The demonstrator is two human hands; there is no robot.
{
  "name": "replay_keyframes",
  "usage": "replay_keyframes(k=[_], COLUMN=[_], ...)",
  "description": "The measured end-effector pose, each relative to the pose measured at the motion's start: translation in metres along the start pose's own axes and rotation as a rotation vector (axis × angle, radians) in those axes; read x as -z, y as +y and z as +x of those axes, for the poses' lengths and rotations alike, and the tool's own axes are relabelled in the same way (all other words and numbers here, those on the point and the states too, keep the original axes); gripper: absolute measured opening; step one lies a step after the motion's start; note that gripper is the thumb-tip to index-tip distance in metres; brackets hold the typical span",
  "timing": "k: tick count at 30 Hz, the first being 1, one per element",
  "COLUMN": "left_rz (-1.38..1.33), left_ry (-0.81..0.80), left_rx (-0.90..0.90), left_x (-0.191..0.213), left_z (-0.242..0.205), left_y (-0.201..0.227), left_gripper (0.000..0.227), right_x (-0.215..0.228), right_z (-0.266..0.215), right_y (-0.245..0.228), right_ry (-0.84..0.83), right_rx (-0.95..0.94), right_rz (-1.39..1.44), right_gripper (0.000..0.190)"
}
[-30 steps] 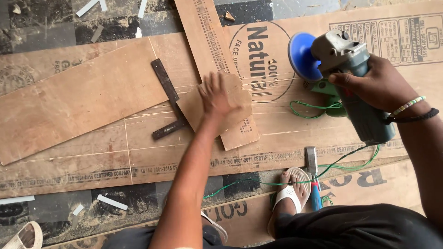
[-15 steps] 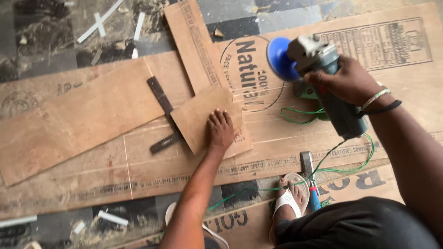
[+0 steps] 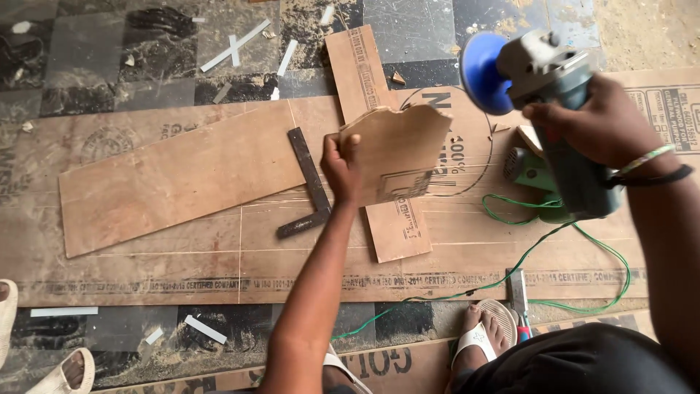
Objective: Sanding the edges of a small wooden board using an angle grinder.
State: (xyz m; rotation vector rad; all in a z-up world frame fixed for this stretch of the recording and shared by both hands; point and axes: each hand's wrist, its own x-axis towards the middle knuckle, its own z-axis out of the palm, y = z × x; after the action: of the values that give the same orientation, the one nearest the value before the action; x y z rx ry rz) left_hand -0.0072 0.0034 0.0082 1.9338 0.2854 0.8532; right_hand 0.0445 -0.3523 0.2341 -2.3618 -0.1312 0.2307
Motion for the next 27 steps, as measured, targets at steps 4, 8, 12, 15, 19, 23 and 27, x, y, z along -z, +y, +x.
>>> replay_keyframes(k=[4, 8, 12, 15, 19, 23, 27], left_rz=[-0.139, -0.066, -0.036, -0.018, -0.026, -0.016, 0.006], left_ry=[-0.282, -0.515, -0.688, -0.730, -0.706, -0.690, -0.680], left_rx=[0.153, 0.110, 0.176, 0.214, 0.201, 0.118, 0.087], left_x=[-0.012, 0.007, 0.008, 0.010, 0.012, 0.014, 0.013], left_z=[-0.010, -0.002, 0.008, 0.009, 0.008, 0.005, 0.002], left_y=[-0.029, -0.047, -0.031, -0.035, -0.037, -0.028, -0.028], left_gripper=[0.044, 0.054, 0.046, 0.042, 0.042, 0.042, 0.040], right_x=[0.022, 0.018, 0.002, -0.010, -0.026, -0.040, -0.048], right_z=[-0.009, -0.026, -0.036, -0.040, -0.039, -0.038, -0.038], right_y=[-0.017, -0.049, -0.061, -0.077, -0.099, -0.115, -0.125], right_ry=[0.028, 0.018, 0.047, 0.017, -0.045, -0.114, -0.137], right_rx=[0.074, 0.066, 0.135, 0.130, 0.130, 0.113, 0.132], right_rz=[-0.129, -0.325, -0.433, -0.526, -0.777, -0.899, -1.037], right_gripper=[0.044, 0.045, 0.056, 0.061, 0.070, 0.073, 0.075])
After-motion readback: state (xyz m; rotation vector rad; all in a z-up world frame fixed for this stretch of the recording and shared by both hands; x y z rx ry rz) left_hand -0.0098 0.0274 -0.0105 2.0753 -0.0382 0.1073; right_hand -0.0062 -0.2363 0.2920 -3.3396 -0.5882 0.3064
